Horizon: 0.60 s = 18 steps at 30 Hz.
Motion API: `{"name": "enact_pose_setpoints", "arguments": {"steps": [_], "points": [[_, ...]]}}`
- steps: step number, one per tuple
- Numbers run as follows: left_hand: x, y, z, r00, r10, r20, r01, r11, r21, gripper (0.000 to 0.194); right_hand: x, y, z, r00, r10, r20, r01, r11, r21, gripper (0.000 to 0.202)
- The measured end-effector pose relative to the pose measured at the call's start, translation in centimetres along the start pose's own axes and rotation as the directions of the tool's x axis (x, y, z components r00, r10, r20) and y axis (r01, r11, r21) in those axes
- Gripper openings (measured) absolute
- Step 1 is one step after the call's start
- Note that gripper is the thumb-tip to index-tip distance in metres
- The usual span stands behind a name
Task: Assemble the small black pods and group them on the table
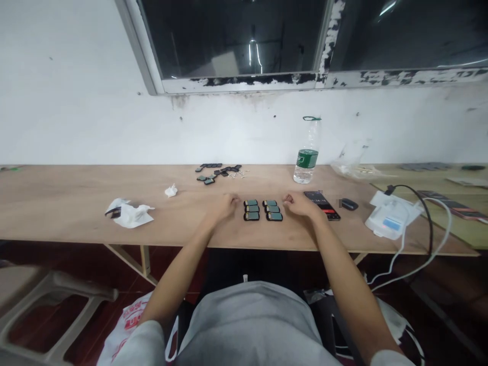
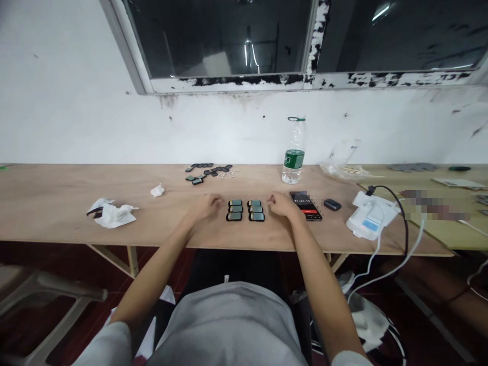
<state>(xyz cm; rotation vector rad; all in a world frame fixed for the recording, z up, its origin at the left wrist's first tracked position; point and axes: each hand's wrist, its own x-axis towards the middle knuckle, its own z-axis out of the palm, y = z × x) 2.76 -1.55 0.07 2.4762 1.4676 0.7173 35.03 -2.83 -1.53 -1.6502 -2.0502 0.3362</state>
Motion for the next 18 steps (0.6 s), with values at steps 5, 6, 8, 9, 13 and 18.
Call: {"name": "enact_pose_setpoints", "arguments": {"steps": [5,6,8,9,13,18], "points": [[0.1,-1.7,0.3,0.990,-0.095,0.104,0.091,0.995,0.042,0.025,0.3,0.4,0.5,0.996,0.018,0.084,-0.016,1.000,-0.023,0.013],[0.2,-2.0,0.6,0.989,-0.090,0.115,0.087,0.996,0.029,0.024,0.3,0.4,0.6,0.996,0.020,0.085,-0.018,1.000,-0.025,0.013],[0.3,-2.4,1.1,0.989,-0.057,0.136,0.058,0.998,-0.001,0.022,0.4,0.4,0.8,0.997,0.021,0.080,-0.018,0.999,-0.031,0.013],[0.3,-2.6,1.4,0.989,-0.041,0.139,0.042,0.999,-0.009,0.021,0.5,0.5,0.9,0.997,0.021,0.078,-0.018,0.999,-0.038,0.012],[0.4,-3.3,2.3,0.996,-0.025,0.090,0.023,1.000,0.013,0.020,0.6,0.8,1.2,0.997,0.024,0.069,-0.019,0.998,-0.066,0.014],[0.4,-3.5,2.5,0.996,-0.011,0.090,0.011,1.000,-0.005,0.019,0.5,0.5,1.3,1.000,-0.013,0.027,0.014,0.999,-0.047,0.025]]}}
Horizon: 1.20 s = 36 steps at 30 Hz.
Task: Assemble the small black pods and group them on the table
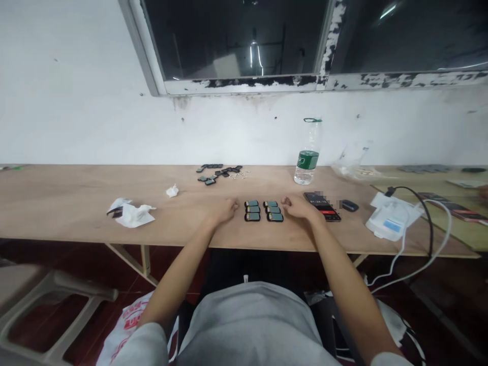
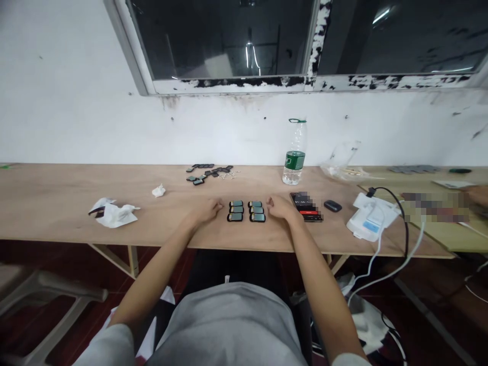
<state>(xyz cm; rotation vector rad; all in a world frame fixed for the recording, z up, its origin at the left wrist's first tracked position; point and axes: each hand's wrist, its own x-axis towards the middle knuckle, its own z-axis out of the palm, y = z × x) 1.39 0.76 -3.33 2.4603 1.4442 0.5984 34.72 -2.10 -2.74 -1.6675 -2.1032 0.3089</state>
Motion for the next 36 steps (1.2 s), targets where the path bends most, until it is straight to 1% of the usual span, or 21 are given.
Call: {"name": "enact_pose_setpoints", "arguments": {"steps": [4,6,8,10,12,14,19,22,24,28,31,33,36], "points": [[-0.1,0.3,-0.2,1.000,-0.016,0.004,0.016,1.000,0.025,0.019,-0.2,-1.1,-0.3,0.988,-0.146,-0.057,0.151,0.983,0.102,0.034],[-0.1,0.5,-0.2,1.000,-0.013,0.007,0.013,1.000,0.015,0.019,-0.3,-1.7,-0.4,0.978,-0.207,-0.042,0.210,0.967,0.142,0.035],[-0.2,0.6,-0.3,1.000,-0.005,0.016,0.005,1.000,-0.001,0.019,-0.4,-2.2,-0.5,0.974,-0.225,0.009,0.221,0.963,0.155,0.034],[-0.2,0.7,-0.3,1.000,-0.001,0.019,0.001,1.000,-0.007,0.018,-0.5,-2.5,-0.6,0.976,-0.210,0.056,0.200,0.969,0.147,0.033],[-0.3,0.8,-0.4,1.000,-0.004,0.024,0.004,1.000,-0.006,0.018,-0.6,-2.6,-0.6,0.980,-0.187,0.068,0.177,0.975,0.132,0.030],[-0.3,0.9,-0.4,1.000,-0.009,0.028,0.009,1.000,-0.003,0.017,-0.5,-2.4,-0.6,0.987,-0.152,0.044,0.147,0.984,0.100,0.027],[-0.3,1.0,-0.5,1.000,-0.017,0.019,0.017,1.000,-0.006,0.015,-0.2,-1.2,-0.5,0.999,-0.023,-0.044,0.022,1.000,-0.021,0.015],[-0.4,1.2,-0.6,1.000,-0.015,0.020,0.015,1.000,-0.005,0.014,-0.2,-0.6,-0.5,0.997,-0.016,-0.072,0.013,0.999,-0.052,0.009],[-0.4,1.4,-0.7,0.999,-0.024,0.028,0.024,1.000,0.000,0.014,-0.1,-0.3,-0.4,0.994,-0.007,-0.107,0.002,0.999,-0.052,0.011],[-0.7,1.9,-1.1,0.999,-0.041,0.022,0.041,0.999,0.005,0.014,-0.2,-0.4,-0.4,0.983,0.044,-0.180,-0.042,0.999,0.015,0.024],[-0.6,2.4,-1.5,0.998,-0.015,-0.058,0.016,1.000,0.002,0.019,-0.3,-0.8,-0.8,0.984,0.059,-0.165,-0.042,0.993,0.108,0.018],[-0.5,2.8,-1.8,0.993,0.023,-0.116,-0.024,1.000,-0.005,0.025,-0.4,-1.4,-1.2,0.985,0.049,-0.163,-0.020,0.984,0.178,0.018],[-0.4,3.7,-2.3,0.981,0.100,-0.167,-0.111,0.992,-0.054,0.026,-0.7,-3.1,-1.7,0.975,-0.004,-0.221,0.072,0.951,0.301,0.023]]}}
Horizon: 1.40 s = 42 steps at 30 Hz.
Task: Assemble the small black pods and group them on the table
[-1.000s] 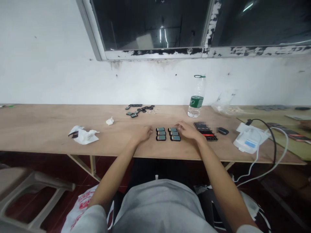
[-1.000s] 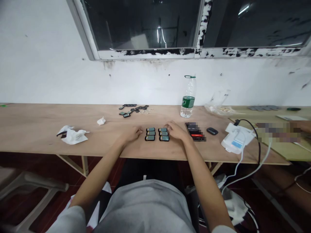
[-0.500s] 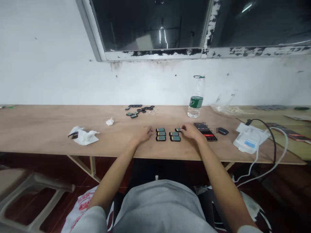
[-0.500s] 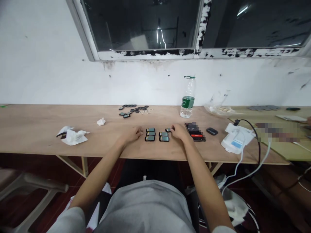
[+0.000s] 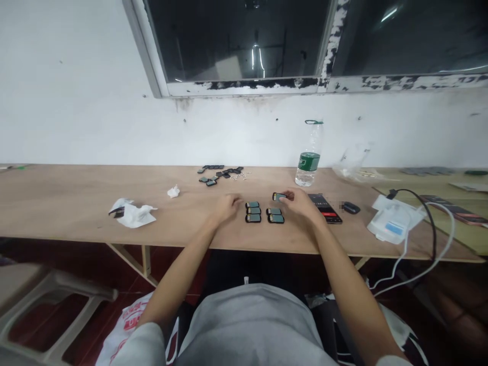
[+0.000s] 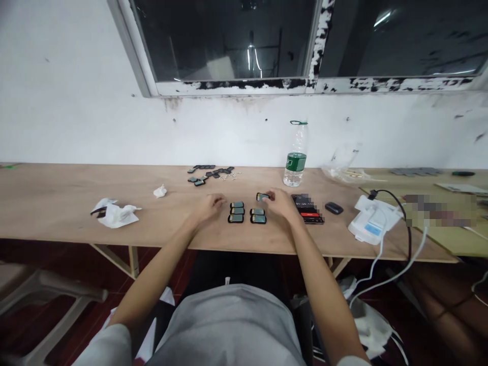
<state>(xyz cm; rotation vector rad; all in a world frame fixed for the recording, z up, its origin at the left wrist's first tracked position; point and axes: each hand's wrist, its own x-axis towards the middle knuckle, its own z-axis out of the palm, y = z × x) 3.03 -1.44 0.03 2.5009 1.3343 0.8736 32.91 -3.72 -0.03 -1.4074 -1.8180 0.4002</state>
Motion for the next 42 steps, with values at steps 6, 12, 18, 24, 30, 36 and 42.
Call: {"name": "enact_pose_setpoints", "arguments": {"steps": [6,12,18,24,30,36,42], "points": [[-0.4,2.0,-0.5,0.971,0.225,-0.083,-0.234,0.964,-0.125,0.027,-1.3,-5.1,1.5,0.994,-0.088,0.070,0.071,0.973,0.219,0.027],[-0.3,1.6,0.2,0.800,0.537,-0.267,-0.569,0.820,-0.054,0.023,-1.8,-7.0,2.4,0.993,-0.085,0.077,0.052,0.932,0.358,0.029],[-0.1,0.8,0.7,0.758,0.577,-0.305,-0.599,0.800,0.026,0.028,-2.0,-7.4,2.1,0.993,-0.076,0.088,0.031,0.905,0.425,0.030],[-0.2,0.9,0.6,0.731,0.593,-0.339,-0.615,0.787,0.049,0.026,-1.9,-7.4,2.5,0.990,-0.092,0.107,0.033,0.888,0.459,0.034],[-0.2,1.1,0.5,0.741,0.584,-0.332,-0.605,0.795,0.049,0.020,-1.8,-7.0,2.8,0.989,-0.089,0.117,0.020,0.868,0.496,0.036],[-0.3,0.7,0.7,0.748,0.587,-0.308,-0.597,0.799,0.073,0.027,-1.8,-7.1,2.9,0.989,-0.065,0.133,-0.023,0.824,0.567,0.036],[-0.3,0.8,0.5,0.758,0.569,-0.320,-0.589,0.807,0.040,0.030,-1.7,-7.1,2.9,0.990,-0.054,0.132,-0.042,0.774,0.632,0.042]]}}
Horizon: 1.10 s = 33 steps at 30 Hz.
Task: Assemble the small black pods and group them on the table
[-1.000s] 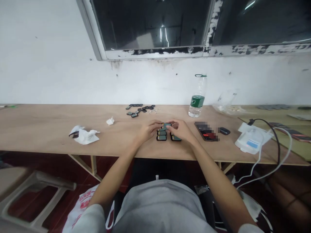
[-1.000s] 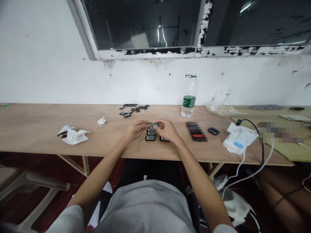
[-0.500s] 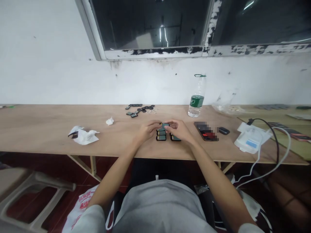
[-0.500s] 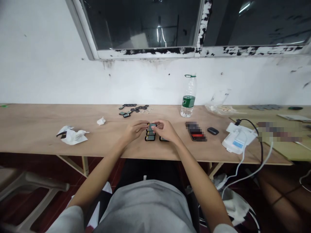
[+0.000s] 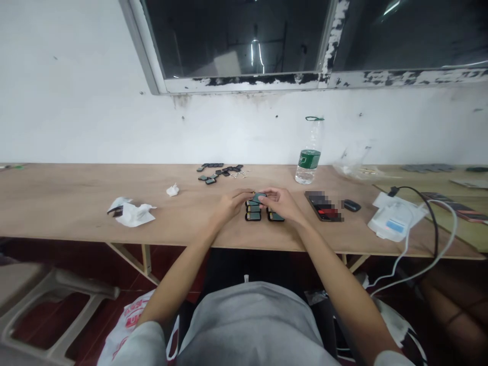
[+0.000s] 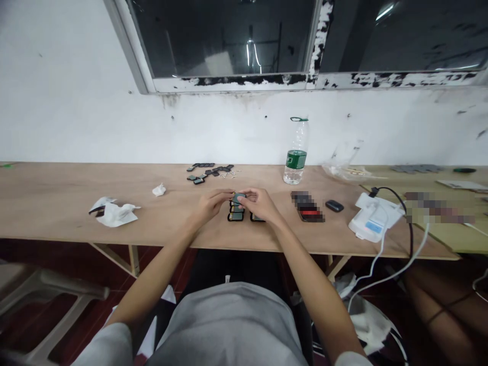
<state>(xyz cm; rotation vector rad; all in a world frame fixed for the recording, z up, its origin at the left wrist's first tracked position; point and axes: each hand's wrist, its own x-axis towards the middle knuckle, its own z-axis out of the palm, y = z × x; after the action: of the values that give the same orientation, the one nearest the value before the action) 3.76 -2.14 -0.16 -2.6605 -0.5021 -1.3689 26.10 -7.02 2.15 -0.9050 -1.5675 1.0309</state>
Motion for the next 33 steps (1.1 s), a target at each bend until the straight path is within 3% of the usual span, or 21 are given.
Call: {"name": "enact_pose_setpoints", "arguments": {"steps": [13,18,21,25,28,33], "points": [[0.4,0.6,0.0,0.998,-0.054,0.031,0.055,0.998,-0.034,0.022,0.2,0.5,0.1,0.998,0.055,-0.014,-0.054,0.998,0.035,0.036],[0.3,0.2,-0.2,0.977,-0.210,-0.021,0.209,0.976,-0.055,0.025,0.3,0.7,-0.4,0.999,0.037,-0.024,-0.040,0.992,-0.118,0.030],[0.2,-0.4,-0.4,0.926,-0.377,-0.009,0.376,0.925,-0.060,0.026,0.4,1.0,-1.6,0.993,0.008,-0.117,-0.037,0.969,-0.244,0.027],[-0.1,-1.2,-0.6,0.799,-0.599,0.039,0.599,0.800,0.015,0.023,0.6,2.0,-4.1,0.956,-0.089,-0.280,-0.075,0.848,-0.524,0.021],[-0.6,-1.7,-0.6,0.743,-0.659,0.116,0.643,0.751,0.149,0.018,0.8,3.3,-6.0,0.945,-0.099,-0.313,-0.128,0.767,-0.629,0.018],[-1.5,-2.3,-0.3,0.701,-0.675,0.230,0.635,0.738,0.230,0.007,1.0,5.0,-7.0,0.953,-0.029,-0.303,-0.195,0.706,-0.680,0.014]]}}
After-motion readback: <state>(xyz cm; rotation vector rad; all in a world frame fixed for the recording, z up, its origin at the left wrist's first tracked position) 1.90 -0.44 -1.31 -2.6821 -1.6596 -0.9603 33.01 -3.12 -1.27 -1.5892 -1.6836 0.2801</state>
